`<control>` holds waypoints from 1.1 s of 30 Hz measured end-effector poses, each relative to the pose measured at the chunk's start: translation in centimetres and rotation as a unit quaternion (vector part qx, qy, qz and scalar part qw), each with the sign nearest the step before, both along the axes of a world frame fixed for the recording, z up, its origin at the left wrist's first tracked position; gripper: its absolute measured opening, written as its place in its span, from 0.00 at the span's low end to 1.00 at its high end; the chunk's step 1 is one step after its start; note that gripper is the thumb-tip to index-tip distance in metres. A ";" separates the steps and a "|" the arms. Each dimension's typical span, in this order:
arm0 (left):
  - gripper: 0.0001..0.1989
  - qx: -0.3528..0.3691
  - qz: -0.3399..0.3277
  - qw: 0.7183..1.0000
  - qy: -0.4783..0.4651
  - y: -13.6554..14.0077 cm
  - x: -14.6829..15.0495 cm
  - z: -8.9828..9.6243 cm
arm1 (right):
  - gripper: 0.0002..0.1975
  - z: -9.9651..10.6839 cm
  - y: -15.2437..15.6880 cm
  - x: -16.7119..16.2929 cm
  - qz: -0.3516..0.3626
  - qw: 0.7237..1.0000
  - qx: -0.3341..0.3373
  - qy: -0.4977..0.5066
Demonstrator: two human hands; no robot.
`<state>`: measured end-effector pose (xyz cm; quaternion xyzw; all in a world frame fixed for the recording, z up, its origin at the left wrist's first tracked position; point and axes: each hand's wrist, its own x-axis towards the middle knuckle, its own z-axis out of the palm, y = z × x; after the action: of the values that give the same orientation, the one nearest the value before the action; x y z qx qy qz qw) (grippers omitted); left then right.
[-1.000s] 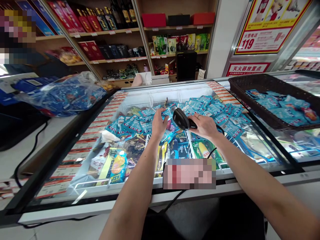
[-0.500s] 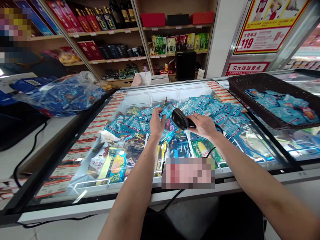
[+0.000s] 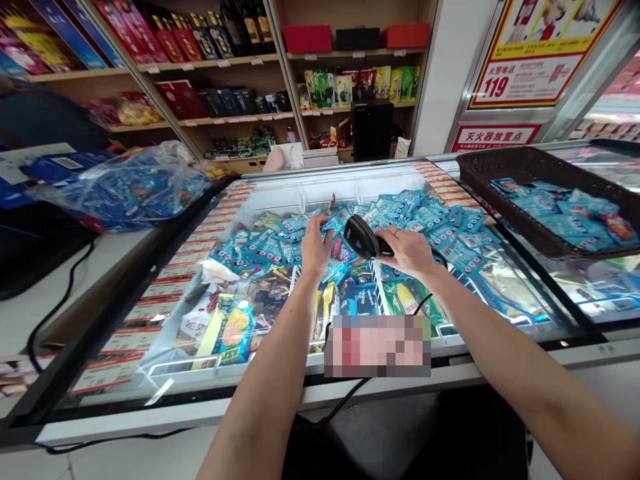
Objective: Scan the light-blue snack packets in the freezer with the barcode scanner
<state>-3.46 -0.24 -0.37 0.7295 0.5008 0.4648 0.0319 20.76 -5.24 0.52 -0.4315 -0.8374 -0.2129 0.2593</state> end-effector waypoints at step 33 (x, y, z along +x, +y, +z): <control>0.19 -0.017 0.076 0.975 0.209 -0.9 0.7 0.2 | 0.21 0.4 0.0 0.1 -0.146 0.987 -0.015 0.064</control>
<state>-2.77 -1.13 -0.20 0.7696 0.5582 0.2945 -0.0965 20.82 -5.27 0.88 -0.5658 -0.7503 -0.2075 0.2718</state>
